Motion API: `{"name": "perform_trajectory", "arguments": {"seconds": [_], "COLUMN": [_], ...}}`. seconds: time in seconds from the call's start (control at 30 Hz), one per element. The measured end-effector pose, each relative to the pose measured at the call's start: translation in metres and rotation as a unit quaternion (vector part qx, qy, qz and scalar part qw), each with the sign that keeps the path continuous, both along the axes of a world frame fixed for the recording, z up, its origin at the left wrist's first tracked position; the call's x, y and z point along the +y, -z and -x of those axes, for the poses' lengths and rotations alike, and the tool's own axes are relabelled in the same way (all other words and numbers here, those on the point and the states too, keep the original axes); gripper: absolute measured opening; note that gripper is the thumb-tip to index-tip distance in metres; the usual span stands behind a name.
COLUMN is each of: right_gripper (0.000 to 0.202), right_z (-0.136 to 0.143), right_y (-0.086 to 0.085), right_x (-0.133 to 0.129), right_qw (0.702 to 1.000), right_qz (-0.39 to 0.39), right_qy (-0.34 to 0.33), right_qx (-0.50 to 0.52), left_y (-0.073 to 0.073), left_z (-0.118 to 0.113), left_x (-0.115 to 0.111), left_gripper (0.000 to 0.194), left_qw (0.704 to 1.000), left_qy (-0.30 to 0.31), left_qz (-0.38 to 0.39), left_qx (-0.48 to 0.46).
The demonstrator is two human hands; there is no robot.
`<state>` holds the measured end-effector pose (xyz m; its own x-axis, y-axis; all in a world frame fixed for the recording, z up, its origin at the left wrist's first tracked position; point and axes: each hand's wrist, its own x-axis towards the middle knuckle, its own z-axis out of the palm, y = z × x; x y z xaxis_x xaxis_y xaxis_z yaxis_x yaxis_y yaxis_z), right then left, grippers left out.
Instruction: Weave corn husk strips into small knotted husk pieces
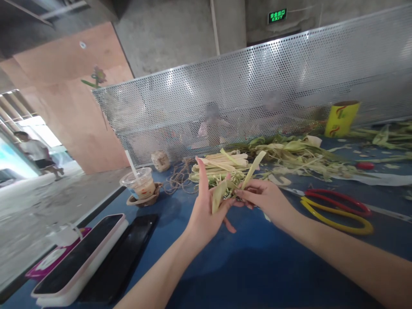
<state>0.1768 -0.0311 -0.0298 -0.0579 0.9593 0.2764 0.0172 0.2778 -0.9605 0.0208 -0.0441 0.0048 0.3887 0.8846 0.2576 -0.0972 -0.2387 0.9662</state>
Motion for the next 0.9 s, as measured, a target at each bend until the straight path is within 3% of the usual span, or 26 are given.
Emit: {"name": "perform_trajectory", "arguments": {"seconds": [0.1, 0.23, 0.37, 0.43, 0.53, 0.73, 0.9], "right_gripper": [0.023, 0.027, 0.029, 0.029, 0.024, 0.022, 0.025], "right_z": [-0.002, -0.003, -0.002, -0.002, -0.002, -0.002, -0.001], "right_y": [0.000, -0.001, 0.001, 0.002, 0.002, 0.001, 0.001], "right_x": [0.003, 0.006, 0.005, 0.005, 0.004, 0.000, 0.000], "right_qw": [1.000, 0.998, 0.995, 0.996, 0.997, 0.995, 0.996], "right_qz": [0.006, 0.017, 0.037, 0.032, 0.023, 0.022, 0.053], "right_qy": [0.000, -0.027, -0.054, -0.057, -0.054, -0.055, -0.050], "right_qx": [0.010, -0.056, -0.079, -0.067, -0.057, -0.085, -0.044], "left_y": [0.001, 0.009, 0.013, 0.010, 0.005, 0.003, 0.002], "left_z": [0.000, 0.003, 0.007, 0.008, 0.009, 0.015, 0.017], "left_x": [0.001, 0.012, 0.019, 0.019, 0.017, 0.020, 0.021], "left_gripper": [0.110, 0.098, 0.036, 0.021, 0.024, 0.024, 0.030], "left_qw": [1.000, 0.998, 0.987, 0.982, 0.982, 0.991, 0.988], "left_qy": [-0.003, -0.044, -0.124, -0.154, -0.158, -0.108, -0.107], "left_qz": [0.001, -0.043, -0.075, -0.068, -0.049, -0.035, -0.060], "left_qx": [0.001, 0.027, 0.074, 0.089, 0.096, 0.073, 0.092]}}
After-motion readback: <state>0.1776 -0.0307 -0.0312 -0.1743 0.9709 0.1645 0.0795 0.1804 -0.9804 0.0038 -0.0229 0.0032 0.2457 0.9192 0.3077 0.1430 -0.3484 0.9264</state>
